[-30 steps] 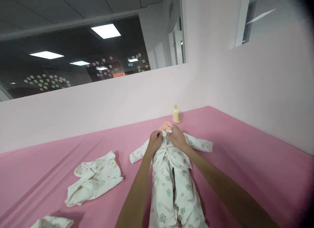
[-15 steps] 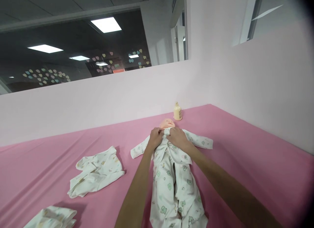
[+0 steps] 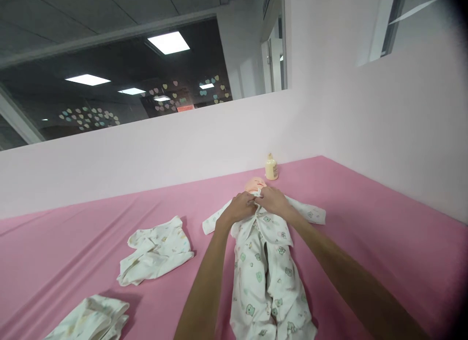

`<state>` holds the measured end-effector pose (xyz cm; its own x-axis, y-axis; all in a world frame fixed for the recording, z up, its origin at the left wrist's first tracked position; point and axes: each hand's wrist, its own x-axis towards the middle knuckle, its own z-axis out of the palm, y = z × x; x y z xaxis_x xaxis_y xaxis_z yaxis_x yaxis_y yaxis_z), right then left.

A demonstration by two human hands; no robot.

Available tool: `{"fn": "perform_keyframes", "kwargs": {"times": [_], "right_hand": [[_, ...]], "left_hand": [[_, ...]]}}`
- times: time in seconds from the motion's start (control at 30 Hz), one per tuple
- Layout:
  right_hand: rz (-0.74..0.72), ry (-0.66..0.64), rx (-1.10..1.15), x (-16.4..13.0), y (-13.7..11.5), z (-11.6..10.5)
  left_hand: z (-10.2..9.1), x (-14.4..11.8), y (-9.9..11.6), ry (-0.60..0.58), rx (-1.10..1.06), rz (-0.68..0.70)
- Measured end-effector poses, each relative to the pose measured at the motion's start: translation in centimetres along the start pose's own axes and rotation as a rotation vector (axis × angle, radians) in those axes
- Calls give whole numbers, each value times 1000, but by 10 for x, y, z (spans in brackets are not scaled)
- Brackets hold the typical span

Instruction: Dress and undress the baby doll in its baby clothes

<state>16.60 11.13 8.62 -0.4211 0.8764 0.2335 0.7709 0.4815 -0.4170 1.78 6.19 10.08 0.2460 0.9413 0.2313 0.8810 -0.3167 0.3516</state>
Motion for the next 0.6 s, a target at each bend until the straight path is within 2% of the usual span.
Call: {"fn": "perform_keyframes", "kwargs": {"times": [0.23, 0.5, 0.6], "right_hand": [[-132, -108, 201, 5, 16, -7], [-162, -121, 185, 11, 22, 3], [-131, -97, 145, 11, 21, 3]], "left_hand": [[-1, -1, -2, 74, -52, 13], [0, 0, -14, 31, -184, 40], [-3, -1, -18, 64, -257, 26]]}}
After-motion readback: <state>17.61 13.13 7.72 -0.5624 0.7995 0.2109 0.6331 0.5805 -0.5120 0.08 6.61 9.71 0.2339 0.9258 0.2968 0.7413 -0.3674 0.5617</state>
